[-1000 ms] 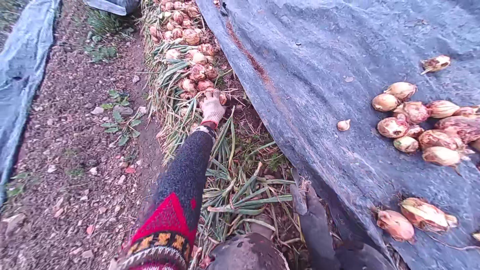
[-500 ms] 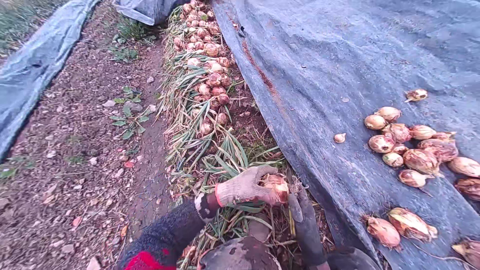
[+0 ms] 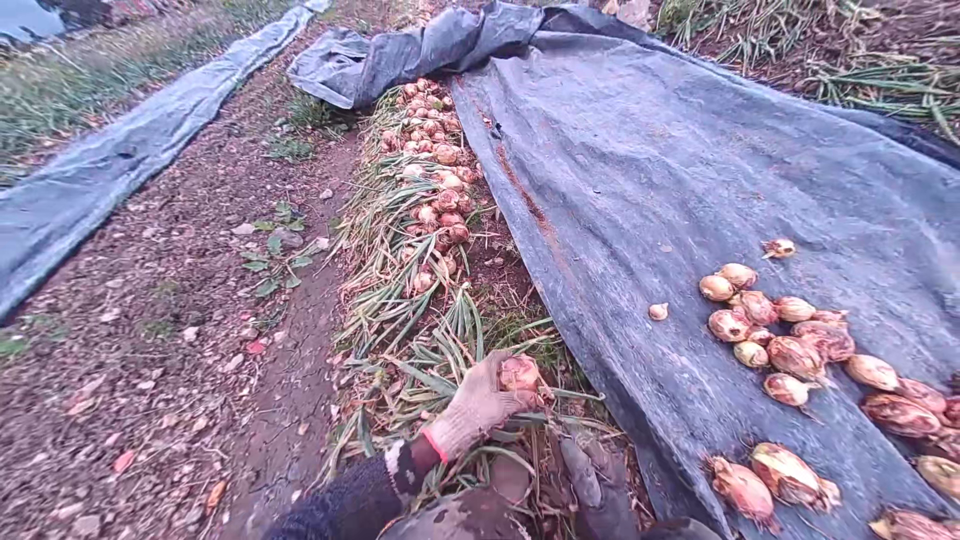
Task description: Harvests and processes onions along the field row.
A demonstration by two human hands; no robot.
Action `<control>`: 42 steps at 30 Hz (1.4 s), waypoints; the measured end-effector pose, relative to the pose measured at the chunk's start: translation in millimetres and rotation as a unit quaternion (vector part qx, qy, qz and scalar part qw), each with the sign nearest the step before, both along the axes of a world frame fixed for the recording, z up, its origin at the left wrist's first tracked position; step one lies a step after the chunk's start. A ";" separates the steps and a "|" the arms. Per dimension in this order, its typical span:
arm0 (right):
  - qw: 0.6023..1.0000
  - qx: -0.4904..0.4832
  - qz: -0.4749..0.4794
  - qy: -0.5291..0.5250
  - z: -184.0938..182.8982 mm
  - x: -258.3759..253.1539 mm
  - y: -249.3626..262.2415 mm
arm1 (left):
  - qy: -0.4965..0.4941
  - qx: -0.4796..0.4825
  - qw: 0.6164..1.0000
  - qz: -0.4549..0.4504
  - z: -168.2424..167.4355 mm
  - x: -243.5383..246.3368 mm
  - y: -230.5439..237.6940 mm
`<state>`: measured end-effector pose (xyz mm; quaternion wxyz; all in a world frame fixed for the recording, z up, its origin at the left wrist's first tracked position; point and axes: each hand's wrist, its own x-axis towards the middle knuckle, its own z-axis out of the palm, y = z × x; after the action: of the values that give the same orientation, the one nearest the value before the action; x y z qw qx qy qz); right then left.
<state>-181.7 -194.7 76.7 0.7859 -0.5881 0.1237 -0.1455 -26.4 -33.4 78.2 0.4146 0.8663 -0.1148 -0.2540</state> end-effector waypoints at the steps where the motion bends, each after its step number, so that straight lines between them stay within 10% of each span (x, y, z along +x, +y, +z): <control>1: 1.000 0.016 0.000 0.001 6.0 0.0 2.7 | 0.093 -0.056 0.991 0.082 -12.7 11.0 6.5; 4: 0.983 -0.067 -0.028 0.167 -14.9 16.3 -3.3 | 0.221 -0.218 0.937 0.159 -16.4 29.9 14.9; 7: 0.967 -0.066 0.069 0.235 -44.1 20.4 -13.0 | 0.057 -0.073 0.995 0.042 6.8 23.5 -8.3; 13: 0.873 0.410 0.064 0.258 -52.0 23.4 -7.3 | -0.217 0.138 0.908 -0.331 9.8 -26.3 -50.0; 19: 0.827 0.555 0.049 0.078 -37.5 20.9 -31.4 | -0.231 0.006 0.928 -0.294 3.5 7.2 -74.8; 22: 0.872 0.476 0.000 -0.119 -20.0 12.5 -56.1 | -0.334 0.061 0.926 -0.164 9.1 68.9 -75.9; 25: 0.943 0.233 -0.151 -0.182 -7.5 -6.9 -89.5 | -0.212 0.272 0.935 -0.083 -1.9 153.0 -25.3; 32: 0.972 0.071 -0.179 0.138 -28.3 35.3 -39.0 | -0.220 0.279 0.893 0.276 -76.0 256.6 98.5; 42: 0.954 -0.117 -0.039 0.275 -55.9 44.3 -33.5 | -0.136 0.344 0.923 0.103 -102.8 303.0 142.8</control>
<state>-137.5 -228.2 20.7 0.6408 -0.6881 0.3397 -0.0225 276.6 109.3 -24.6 0.0950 0.9889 0.0149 -0.1137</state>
